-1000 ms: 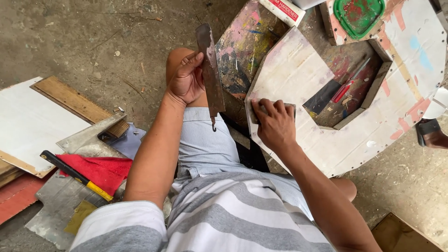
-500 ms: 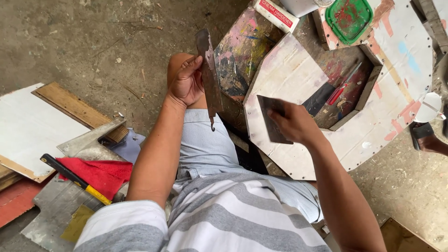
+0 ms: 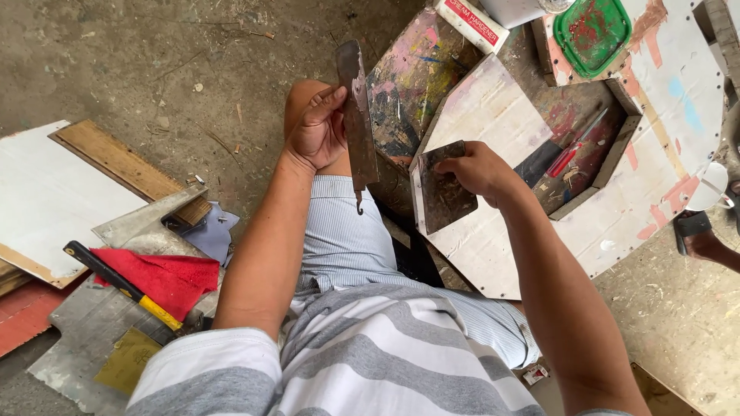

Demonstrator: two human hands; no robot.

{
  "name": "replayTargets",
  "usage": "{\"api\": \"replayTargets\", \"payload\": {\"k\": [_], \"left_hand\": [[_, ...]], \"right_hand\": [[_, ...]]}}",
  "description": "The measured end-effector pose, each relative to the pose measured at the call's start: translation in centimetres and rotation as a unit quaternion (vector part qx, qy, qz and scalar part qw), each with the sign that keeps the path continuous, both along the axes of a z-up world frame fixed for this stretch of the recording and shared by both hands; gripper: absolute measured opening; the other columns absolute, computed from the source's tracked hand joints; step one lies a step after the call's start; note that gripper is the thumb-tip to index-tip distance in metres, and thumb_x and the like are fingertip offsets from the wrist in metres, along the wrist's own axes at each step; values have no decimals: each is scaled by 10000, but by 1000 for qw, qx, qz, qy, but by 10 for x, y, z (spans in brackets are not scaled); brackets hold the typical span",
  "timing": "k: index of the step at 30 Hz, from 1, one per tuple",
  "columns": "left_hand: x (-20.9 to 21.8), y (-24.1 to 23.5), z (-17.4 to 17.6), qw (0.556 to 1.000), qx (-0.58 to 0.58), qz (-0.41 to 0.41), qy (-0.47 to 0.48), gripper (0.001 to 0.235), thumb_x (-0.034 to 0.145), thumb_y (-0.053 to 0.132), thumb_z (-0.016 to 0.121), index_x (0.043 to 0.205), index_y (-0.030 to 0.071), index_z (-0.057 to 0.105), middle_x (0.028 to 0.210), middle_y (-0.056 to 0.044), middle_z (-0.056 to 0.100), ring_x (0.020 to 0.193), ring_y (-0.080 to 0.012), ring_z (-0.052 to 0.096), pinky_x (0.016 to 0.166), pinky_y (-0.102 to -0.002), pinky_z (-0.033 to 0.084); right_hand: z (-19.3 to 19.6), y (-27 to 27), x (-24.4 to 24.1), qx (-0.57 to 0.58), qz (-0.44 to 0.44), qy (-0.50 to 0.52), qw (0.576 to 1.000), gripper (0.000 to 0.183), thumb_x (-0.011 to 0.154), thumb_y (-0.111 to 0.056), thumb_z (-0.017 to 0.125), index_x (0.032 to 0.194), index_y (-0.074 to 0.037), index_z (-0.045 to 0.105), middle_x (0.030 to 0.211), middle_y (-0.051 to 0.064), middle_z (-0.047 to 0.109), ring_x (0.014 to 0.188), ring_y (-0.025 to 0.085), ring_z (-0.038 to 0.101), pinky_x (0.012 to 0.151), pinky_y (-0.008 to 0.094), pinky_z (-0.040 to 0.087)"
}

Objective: Applying and smoothing filler or putty onto a large cutout workpiece using a spatula.

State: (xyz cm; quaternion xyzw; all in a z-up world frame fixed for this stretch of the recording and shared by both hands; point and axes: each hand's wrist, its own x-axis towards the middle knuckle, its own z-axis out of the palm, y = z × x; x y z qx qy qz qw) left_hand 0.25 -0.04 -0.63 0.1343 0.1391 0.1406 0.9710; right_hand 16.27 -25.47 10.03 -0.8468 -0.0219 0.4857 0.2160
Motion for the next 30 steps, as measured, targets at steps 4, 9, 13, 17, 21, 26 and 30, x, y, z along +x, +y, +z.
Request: {"api": "replayTargets", "payload": {"k": [4,9,13,17,21,26,30], "left_hand": [[2,-1,-1,1000,-8,-3,-8,196,1036,68,567,1123,-21,718,1146,-243,740,1063,-383,742,899,-504,663],[3,-1,-12,1000,-14,-1,-2,198,1036,67,565,1140,-25,707,1150,-249,737,1056,-384,744,877,-506,668],[-4,8,20,995,-58,-63,-56,198,1065,57,590,1208,-44,680,1153,-208,748,996,-269,770,819,-334,673],[-4,8,19,995,-57,-61,-57,196,1066,58,592,1212,-36,683,1140,-196,754,982,-265,772,821,-349,673],[-4,8,23,995,-52,-63,-53,187,1061,62,601,1194,-42,681,1132,-203,753,977,-268,772,809,-333,674],[-6,8,15,994,-62,-63,-60,220,1075,65,579,1251,-40,659,1180,-217,739,1032,-291,762,866,-386,668],[-5,7,19,996,-50,-56,-57,202,1065,61,599,1220,-38,684,1165,-211,744,1017,-285,764,866,-381,668]], "right_hand": [[-18,2,6,-14,-3,10,1000,426,778,-256,793,1136,-29,760,1007,285,708,973,464,694,863,543,548],[-2,10,-1,-37,3,33,999,430,773,-225,788,1143,-8,759,1027,335,694,985,516,683,878,579,549],[56,48,-18,-117,71,93,986,233,919,-211,712,1035,-39,605,957,122,608,852,247,543,728,403,405],[48,33,-20,-98,104,158,977,161,917,-166,707,936,-13,662,895,141,668,800,269,580,712,398,464],[60,22,-13,-85,112,116,983,313,930,-239,737,800,-104,487,707,61,445,626,193,357,592,383,257],[71,3,-6,31,34,71,996,196,971,-248,666,1062,-75,644,932,57,658,824,197,590,719,337,458],[80,-23,0,164,-20,14,986,315,1030,-250,570,1260,-48,640,1082,50,680,1001,189,621,877,349,502]]}}
